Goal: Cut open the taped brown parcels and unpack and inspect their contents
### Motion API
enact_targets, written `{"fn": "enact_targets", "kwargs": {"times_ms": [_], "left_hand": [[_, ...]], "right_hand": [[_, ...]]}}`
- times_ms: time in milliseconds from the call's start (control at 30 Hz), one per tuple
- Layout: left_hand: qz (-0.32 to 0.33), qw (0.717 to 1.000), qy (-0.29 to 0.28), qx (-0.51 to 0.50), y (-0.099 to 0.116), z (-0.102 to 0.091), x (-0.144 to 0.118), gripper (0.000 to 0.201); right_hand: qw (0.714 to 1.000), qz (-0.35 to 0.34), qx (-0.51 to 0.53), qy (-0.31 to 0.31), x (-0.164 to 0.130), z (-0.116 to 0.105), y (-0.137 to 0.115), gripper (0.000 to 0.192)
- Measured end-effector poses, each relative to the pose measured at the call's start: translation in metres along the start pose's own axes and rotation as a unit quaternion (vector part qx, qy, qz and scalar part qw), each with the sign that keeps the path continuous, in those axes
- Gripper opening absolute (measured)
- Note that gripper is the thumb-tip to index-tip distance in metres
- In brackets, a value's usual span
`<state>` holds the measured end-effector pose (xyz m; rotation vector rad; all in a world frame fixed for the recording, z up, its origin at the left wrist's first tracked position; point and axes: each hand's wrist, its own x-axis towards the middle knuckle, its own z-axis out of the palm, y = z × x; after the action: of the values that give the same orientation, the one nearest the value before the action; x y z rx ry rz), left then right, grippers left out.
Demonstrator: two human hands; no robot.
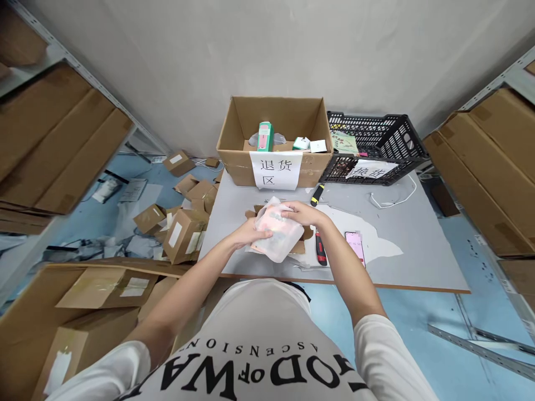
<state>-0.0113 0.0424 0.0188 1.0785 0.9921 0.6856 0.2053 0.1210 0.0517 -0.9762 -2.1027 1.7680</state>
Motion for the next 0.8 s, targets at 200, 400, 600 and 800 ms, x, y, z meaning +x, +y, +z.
{"fn": "enact_targets", "kwargs": {"times_ms": [200,400,600,800], "left_hand": [[-0.031,0.997,0.033,-0.070,-0.019,0.005,-0.012,0.053],[-0.020,0.996,0.037,-0.080,-0.025,0.009,-0.016,0.052],[0.009,1.000,0.018,-0.006,-0.032,0.015,-0.015,0.047],[0.004,1.000,-0.016,-0.011,-0.035,0.013,-0.019,0.046]], "right_hand": [[0.998,0.001,-0.015,0.066,-0.004,0.005,0.012,0.046],[0.872,-0.048,-0.300,0.385,-0.023,0.012,-0.009,0.042],[0.893,-0.078,-0.410,0.167,-0.014,0.031,-0.039,0.022],[0.962,0.030,-0.260,0.077,-0.007,0.020,-0.026,0.023]]}}
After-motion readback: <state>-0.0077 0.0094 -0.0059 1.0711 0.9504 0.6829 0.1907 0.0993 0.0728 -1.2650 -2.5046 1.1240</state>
